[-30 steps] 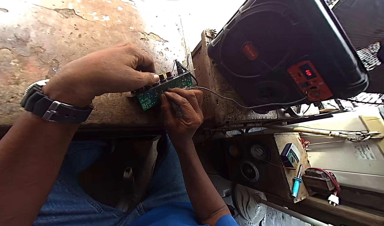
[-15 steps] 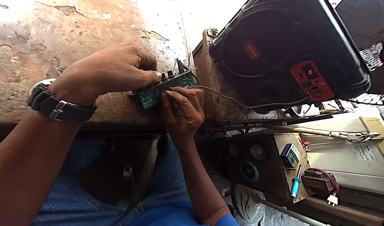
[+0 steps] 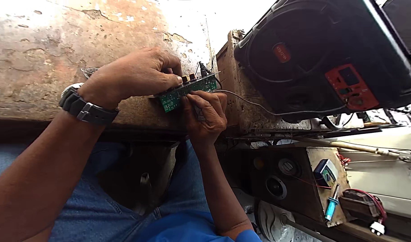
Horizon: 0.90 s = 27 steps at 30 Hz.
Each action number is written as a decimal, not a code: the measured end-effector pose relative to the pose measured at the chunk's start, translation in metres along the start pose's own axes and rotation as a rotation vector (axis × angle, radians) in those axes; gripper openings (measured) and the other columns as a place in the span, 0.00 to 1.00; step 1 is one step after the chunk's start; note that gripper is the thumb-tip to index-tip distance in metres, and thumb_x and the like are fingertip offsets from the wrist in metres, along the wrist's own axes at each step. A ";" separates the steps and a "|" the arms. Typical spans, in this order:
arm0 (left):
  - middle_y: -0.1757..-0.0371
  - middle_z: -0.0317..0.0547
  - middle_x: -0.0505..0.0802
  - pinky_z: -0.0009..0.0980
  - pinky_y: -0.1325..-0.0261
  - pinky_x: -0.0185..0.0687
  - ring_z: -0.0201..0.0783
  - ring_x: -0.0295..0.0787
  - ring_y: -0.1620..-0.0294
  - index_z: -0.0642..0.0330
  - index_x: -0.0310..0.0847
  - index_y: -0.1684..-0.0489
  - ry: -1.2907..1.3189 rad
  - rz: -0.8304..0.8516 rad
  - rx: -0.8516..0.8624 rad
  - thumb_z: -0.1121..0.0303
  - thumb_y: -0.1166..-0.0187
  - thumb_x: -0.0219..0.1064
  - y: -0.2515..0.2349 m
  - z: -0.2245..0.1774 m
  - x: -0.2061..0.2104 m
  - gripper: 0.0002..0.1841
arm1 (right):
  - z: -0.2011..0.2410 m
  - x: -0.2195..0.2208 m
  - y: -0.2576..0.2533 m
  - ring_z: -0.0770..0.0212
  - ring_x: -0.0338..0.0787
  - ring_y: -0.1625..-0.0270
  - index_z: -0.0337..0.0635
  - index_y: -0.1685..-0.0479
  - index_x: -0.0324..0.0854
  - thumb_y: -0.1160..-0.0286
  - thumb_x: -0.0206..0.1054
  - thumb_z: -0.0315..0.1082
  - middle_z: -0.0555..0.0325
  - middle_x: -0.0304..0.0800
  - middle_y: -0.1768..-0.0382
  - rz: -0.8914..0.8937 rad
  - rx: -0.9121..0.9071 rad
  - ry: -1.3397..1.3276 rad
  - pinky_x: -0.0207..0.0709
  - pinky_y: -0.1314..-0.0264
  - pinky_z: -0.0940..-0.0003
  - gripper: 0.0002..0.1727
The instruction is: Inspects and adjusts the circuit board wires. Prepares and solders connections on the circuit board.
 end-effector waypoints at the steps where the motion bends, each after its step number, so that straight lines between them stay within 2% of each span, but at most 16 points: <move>1: 0.69 0.28 0.90 0.31 0.63 0.82 0.25 0.87 0.67 0.43 0.89 0.58 0.003 -0.006 -0.018 0.57 0.16 0.62 0.002 -0.001 0.000 0.09 | 0.000 0.000 0.000 0.57 0.88 0.46 0.43 0.61 0.97 0.36 0.82 0.30 0.56 0.96 0.55 -0.003 -0.002 0.000 0.76 0.41 0.57 0.06; 6: 0.69 0.32 0.92 0.27 0.64 0.85 0.26 0.88 0.69 0.49 0.89 0.59 0.088 -0.021 -0.058 0.61 0.11 0.59 0.008 0.000 0.001 0.12 | -0.001 0.001 -0.002 0.57 0.88 0.49 0.45 0.65 0.98 0.38 0.82 0.30 0.57 0.97 0.58 -0.037 -0.016 -0.001 0.74 0.43 0.55 0.05; 10: 0.69 0.32 0.92 0.26 0.64 0.83 0.25 0.87 0.69 0.50 0.89 0.59 0.112 -0.107 -0.042 0.62 0.13 0.60 0.013 0.003 0.006 0.11 | -0.003 0.001 -0.001 0.57 0.87 0.49 0.46 0.65 0.98 0.38 0.82 0.31 0.58 0.97 0.56 -0.028 -0.004 0.005 0.74 0.42 0.54 0.04; 14: 0.69 0.32 0.91 0.28 0.65 0.82 0.25 0.86 0.70 0.50 0.90 0.58 0.103 -0.180 -0.055 0.60 0.13 0.60 0.013 0.004 0.011 0.11 | -0.004 0.002 0.000 0.58 0.87 0.49 0.47 0.63 0.98 0.36 0.81 0.32 0.59 0.97 0.55 -0.023 0.004 -0.009 0.73 0.42 0.54 0.04; 17: 0.72 0.31 0.90 0.35 0.62 0.81 0.26 0.85 0.70 0.49 0.88 0.63 0.058 -0.230 -0.098 0.56 0.14 0.61 0.011 0.004 0.014 0.12 | -0.004 0.002 0.000 0.58 0.87 0.49 0.47 0.63 0.98 0.36 0.81 0.32 0.59 0.97 0.55 -0.028 0.004 -0.003 0.73 0.42 0.54 0.05; 20: 0.73 0.32 0.89 0.38 0.62 0.79 0.28 0.85 0.70 0.49 0.87 0.65 0.031 -0.232 -0.104 0.54 0.14 0.62 0.009 0.005 0.014 0.14 | -0.005 0.002 0.000 0.58 0.87 0.49 0.47 0.64 0.98 0.37 0.81 0.31 0.59 0.97 0.56 -0.038 0.001 -0.003 0.73 0.42 0.54 0.04; 27: 0.70 0.30 0.91 0.34 0.62 0.82 0.26 0.86 0.69 0.48 0.89 0.61 0.123 -0.202 -0.055 0.57 0.14 0.62 0.009 0.009 0.013 0.11 | -0.005 0.002 0.000 0.57 0.88 0.48 0.45 0.64 0.98 0.38 0.82 0.30 0.58 0.97 0.56 -0.032 -0.004 0.022 0.74 0.39 0.54 0.05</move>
Point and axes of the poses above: each hand's wrist, its own y-axis away from the middle knuckle, its own x-axis out of the palm, z = x × y, the point moved 5 cm from there along -y, towards the middle knuckle
